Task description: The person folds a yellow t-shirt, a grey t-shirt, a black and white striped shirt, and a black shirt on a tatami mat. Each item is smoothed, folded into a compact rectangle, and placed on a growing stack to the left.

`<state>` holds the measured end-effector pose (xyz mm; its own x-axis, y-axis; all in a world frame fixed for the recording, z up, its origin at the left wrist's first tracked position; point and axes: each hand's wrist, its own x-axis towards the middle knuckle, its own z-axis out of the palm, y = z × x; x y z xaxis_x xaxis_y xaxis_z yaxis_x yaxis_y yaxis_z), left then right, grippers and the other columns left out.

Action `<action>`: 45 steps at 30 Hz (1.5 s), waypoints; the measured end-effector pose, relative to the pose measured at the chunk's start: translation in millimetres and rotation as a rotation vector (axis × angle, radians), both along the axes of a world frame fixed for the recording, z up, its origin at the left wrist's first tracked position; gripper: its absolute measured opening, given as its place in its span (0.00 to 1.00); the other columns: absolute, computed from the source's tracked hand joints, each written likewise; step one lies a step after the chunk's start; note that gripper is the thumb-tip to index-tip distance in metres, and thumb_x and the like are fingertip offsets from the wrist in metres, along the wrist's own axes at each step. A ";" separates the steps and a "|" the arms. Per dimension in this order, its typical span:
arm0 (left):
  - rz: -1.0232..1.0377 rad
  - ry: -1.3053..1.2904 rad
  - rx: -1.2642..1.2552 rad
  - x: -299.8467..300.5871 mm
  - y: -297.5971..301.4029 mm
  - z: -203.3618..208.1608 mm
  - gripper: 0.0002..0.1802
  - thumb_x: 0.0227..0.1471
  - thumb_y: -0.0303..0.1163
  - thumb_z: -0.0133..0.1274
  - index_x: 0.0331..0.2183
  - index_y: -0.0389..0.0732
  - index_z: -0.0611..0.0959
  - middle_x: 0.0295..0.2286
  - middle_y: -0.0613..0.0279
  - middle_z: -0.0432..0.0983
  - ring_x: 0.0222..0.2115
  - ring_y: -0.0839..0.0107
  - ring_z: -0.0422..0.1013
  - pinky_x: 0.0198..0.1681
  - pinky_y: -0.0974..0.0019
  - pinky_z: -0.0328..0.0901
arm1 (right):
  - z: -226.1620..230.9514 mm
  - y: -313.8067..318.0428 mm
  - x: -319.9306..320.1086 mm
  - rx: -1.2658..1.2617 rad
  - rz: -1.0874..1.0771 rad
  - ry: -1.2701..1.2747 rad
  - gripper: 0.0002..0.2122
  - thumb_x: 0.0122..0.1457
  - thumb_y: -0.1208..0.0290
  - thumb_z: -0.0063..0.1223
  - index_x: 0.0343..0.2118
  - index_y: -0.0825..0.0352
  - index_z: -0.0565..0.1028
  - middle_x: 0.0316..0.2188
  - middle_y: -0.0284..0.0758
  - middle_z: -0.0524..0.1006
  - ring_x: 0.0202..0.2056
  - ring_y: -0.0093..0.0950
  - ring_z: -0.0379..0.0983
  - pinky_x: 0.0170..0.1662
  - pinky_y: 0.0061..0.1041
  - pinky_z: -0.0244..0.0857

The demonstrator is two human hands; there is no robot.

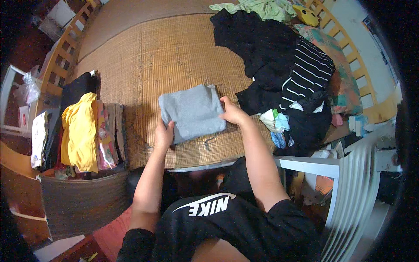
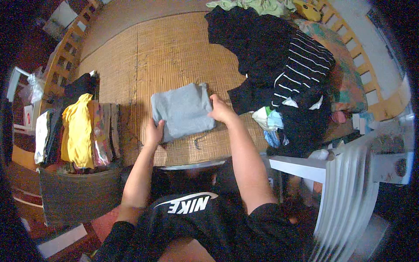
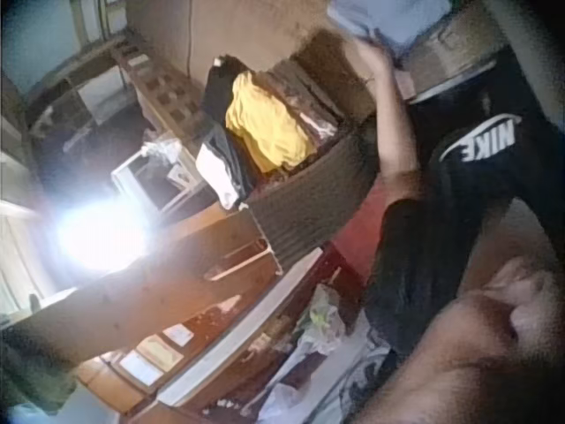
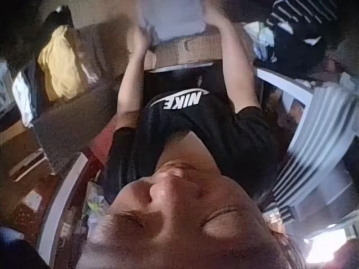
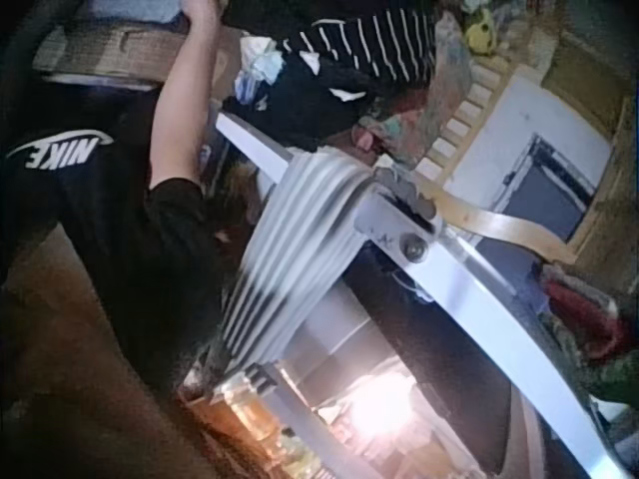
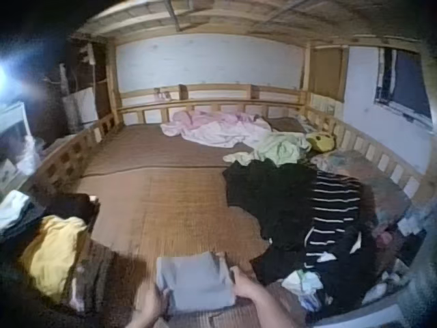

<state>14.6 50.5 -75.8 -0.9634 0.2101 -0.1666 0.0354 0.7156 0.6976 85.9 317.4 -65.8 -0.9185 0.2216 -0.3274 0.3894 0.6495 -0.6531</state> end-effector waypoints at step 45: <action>-0.381 -0.056 0.117 -137.1 -9.9 87.5 0.31 0.33 0.27 0.58 0.45 0.39 0.71 0.36 0.49 0.73 0.36 0.62 0.70 0.38 0.65 0.65 | 75.7 -4.5 -116.9 -0.742 0.053 0.089 0.14 0.44 0.80 0.55 0.37 0.69 0.69 0.31 0.33 0.72 0.34 0.23 0.68 0.39 0.21 0.62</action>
